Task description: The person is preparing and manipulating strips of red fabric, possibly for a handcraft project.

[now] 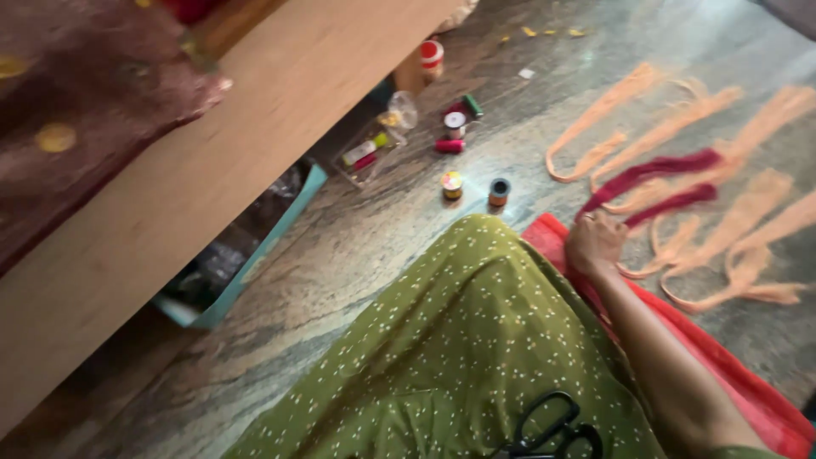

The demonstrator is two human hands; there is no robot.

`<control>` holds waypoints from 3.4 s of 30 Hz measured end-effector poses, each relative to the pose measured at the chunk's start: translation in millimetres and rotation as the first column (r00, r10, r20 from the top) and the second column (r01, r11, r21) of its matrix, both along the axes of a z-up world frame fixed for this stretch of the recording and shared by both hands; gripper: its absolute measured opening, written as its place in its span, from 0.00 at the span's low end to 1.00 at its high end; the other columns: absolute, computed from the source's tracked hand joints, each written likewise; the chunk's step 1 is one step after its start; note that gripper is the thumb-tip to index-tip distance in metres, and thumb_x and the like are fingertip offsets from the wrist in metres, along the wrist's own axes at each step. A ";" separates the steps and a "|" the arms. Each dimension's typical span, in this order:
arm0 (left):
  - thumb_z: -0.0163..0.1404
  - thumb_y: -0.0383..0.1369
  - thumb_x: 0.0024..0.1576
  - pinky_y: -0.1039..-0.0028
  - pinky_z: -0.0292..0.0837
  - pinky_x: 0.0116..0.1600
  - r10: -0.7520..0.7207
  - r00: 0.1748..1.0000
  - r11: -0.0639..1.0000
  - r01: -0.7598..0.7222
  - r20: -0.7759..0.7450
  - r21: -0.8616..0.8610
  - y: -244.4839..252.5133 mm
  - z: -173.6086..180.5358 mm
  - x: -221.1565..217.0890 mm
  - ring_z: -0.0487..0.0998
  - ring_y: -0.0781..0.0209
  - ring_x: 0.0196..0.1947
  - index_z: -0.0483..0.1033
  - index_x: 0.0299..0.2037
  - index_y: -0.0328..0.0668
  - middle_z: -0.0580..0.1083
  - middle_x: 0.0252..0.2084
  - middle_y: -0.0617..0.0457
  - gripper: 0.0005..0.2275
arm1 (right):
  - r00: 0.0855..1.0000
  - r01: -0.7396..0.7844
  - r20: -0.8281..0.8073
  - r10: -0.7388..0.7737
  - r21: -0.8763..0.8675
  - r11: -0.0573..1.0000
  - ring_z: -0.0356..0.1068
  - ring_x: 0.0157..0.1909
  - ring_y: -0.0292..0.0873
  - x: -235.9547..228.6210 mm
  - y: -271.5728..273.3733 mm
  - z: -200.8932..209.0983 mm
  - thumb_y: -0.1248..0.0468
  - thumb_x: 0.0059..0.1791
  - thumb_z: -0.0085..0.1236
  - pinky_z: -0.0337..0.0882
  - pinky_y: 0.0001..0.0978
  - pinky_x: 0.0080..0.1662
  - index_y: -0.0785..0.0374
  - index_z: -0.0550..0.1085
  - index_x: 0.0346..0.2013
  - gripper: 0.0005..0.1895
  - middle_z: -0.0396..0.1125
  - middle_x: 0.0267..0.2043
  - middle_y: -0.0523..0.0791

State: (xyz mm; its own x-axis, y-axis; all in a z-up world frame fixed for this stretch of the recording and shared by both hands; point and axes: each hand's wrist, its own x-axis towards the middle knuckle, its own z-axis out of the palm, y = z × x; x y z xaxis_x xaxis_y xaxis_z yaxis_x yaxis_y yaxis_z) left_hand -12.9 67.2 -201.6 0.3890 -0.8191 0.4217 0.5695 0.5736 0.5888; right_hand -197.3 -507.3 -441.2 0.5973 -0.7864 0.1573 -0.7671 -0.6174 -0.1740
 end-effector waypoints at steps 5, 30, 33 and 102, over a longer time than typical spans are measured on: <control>0.29 0.50 0.73 0.69 0.56 0.19 0.185 0.965 0.982 -0.190 0.183 0.009 6.5 48.4 -12.1 0.62 0.63 0.15 0.71 0.50 0.35 0.71 0.16 0.46 0.25 | 0.996 -0.034 -0.091 0.012 -0.252 0.967 0.67 0.56 0.53 38.9 45.8 70.7 0.60 0.43 0.55 0.57 0.55 0.60 0.62 0.81 0.37 0.13 0.73 0.45 0.49; 0.26 0.49 0.71 0.58 0.59 0.73 0.296 0.402 0.513 -0.832 0.866 0.211 -99.1 204.9 9.5 0.67 0.49 0.71 0.75 0.55 0.41 0.69 0.69 0.45 0.25 | 0.306 -0.913 0.837 0.453 0.393 -0.109 0.75 0.40 0.37 125.3 277.7 386.7 0.63 0.46 0.69 0.75 0.34 0.47 0.66 0.77 0.32 0.10 0.75 0.36 0.44; 0.26 0.48 0.72 0.58 0.52 0.80 0.317 0.358 0.549 -0.824 0.878 0.137 -96.4 207.6 20.4 0.64 0.49 0.75 0.74 0.55 0.37 0.72 0.65 0.42 0.26 | 0.371 -0.798 0.910 0.185 0.414 -0.438 0.73 0.44 0.37 129.3 276.2 387.8 0.66 0.51 0.65 0.74 0.33 0.50 0.69 0.72 0.43 0.12 0.72 0.41 0.44; 0.27 0.46 0.69 0.74 0.72 0.26 0.281 0.040 0.099 -0.995 0.959 0.012 -84.7 237.1 -16.6 0.76 0.68 0.16 0.76 0.46 0.42 0.71 0.15 0.59 0.23 | -0.328 -0.382 0.617 0.716 0.606 -0.697 0.73 0.63 0.48 128.2 265.3 393.7 0.51 0.52 0.60 0.68 0.45 0.67 0.60 0.73 0.60 0.25 0.73 0.61 0.49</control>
